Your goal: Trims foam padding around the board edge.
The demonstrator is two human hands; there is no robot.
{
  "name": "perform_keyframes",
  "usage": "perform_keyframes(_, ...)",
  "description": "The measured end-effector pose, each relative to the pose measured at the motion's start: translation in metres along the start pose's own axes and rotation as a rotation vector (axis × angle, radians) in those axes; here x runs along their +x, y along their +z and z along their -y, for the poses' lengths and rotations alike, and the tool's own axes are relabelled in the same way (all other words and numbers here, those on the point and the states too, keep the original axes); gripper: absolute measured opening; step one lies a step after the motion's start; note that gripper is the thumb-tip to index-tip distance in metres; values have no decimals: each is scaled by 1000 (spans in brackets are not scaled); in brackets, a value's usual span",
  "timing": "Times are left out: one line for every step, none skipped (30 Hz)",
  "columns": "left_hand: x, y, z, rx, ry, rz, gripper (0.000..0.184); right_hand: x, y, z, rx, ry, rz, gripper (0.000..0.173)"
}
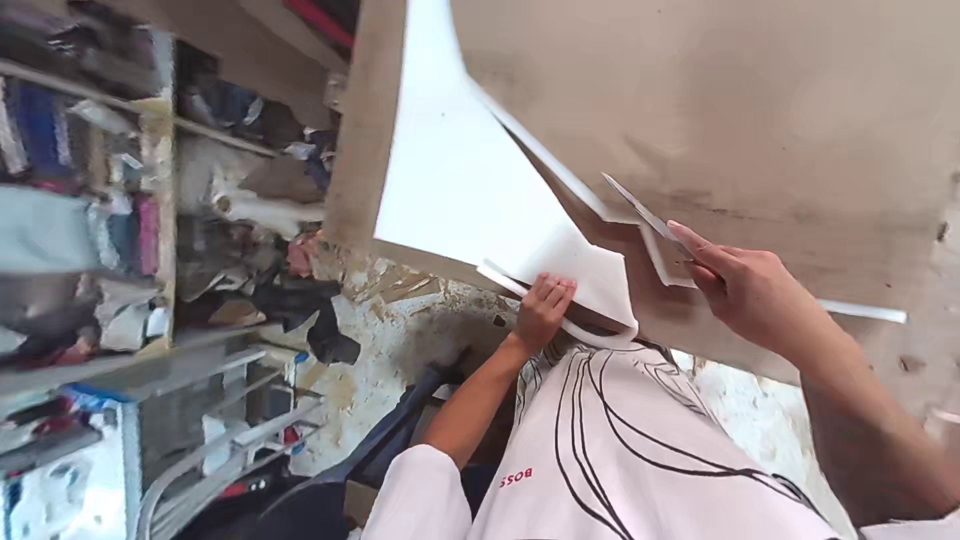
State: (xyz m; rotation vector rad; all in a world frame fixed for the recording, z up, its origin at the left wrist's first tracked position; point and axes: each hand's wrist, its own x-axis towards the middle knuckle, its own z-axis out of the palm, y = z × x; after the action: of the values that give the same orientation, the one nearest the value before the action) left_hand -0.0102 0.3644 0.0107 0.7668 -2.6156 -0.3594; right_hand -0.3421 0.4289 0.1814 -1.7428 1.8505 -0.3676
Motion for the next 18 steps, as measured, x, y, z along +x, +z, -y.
perform_keyframes(0,-3,-3,-7,-25,-13,31,13,11,5,7,-19,-18,53)
perform_keyframes(0,-7,-8,-24,-53,-35,31,23,19,12,13,-20,-29,53)
perform_keyframes(0,-12,-12,-44,-86,-49,30,30,25,21,19,-13,-44,53)
perform_keyframes(1,-18,-14,-66,-124,-36,29,38,30,30,27,-5,-76,53)
perform_keyframes(4,-24,-14,-106,-166,20,27,44,36,41,40,8,-121,52)
perform_keyframes(6,-29,-14,-171,-198,107,28,48,41,51,56,15,-164,53)
perform_keyframes(7,-35,-13,-264,-217,188,36,51,47,61,75,22,-198,53)
perform_keyframes(8,-41,-9,-356,-209,222,46,53,53,70,93,34,-214,55)
perform_keyframes(4,-49,-2,-422,-200,214,53,54,60,79,113,59,-205,57)
perform_keyframes(-2,-58,10,-439,-206,167,54,56,68,88,125,83,-200,57)
perform_keyframes(-10,-69,26,-429,-241,104,53,57,77,96,129,108,-198,55)
perform_keyframes(-20,-82,46,-415,-302,44,51,59,86,104,122,130,-198,52)
perform_keyframes(-32,-96,70,-404,-376,-9,51,62,94,114,108,155,-197,49)
perform_keyframes(-45,-114,97,-400,-452,-42,52,65,102,125,102,179,-197,47)
perform_keyframes(-60,-133,129,-399,-524,-57,52,69,110,137,106,204,-214,46)
perform_keyframes(-77,-151,163,-402,-588,-55,54,73,120,151,121,224,-259,44)
perform_keyframes(-96,-169,199,-403,-652,-37,55,76,134,167,145,258,-323,43)
perform_keyframes(-115,-187,238,-397,-708,-3,55,81,151,188,180,321,-400,42)
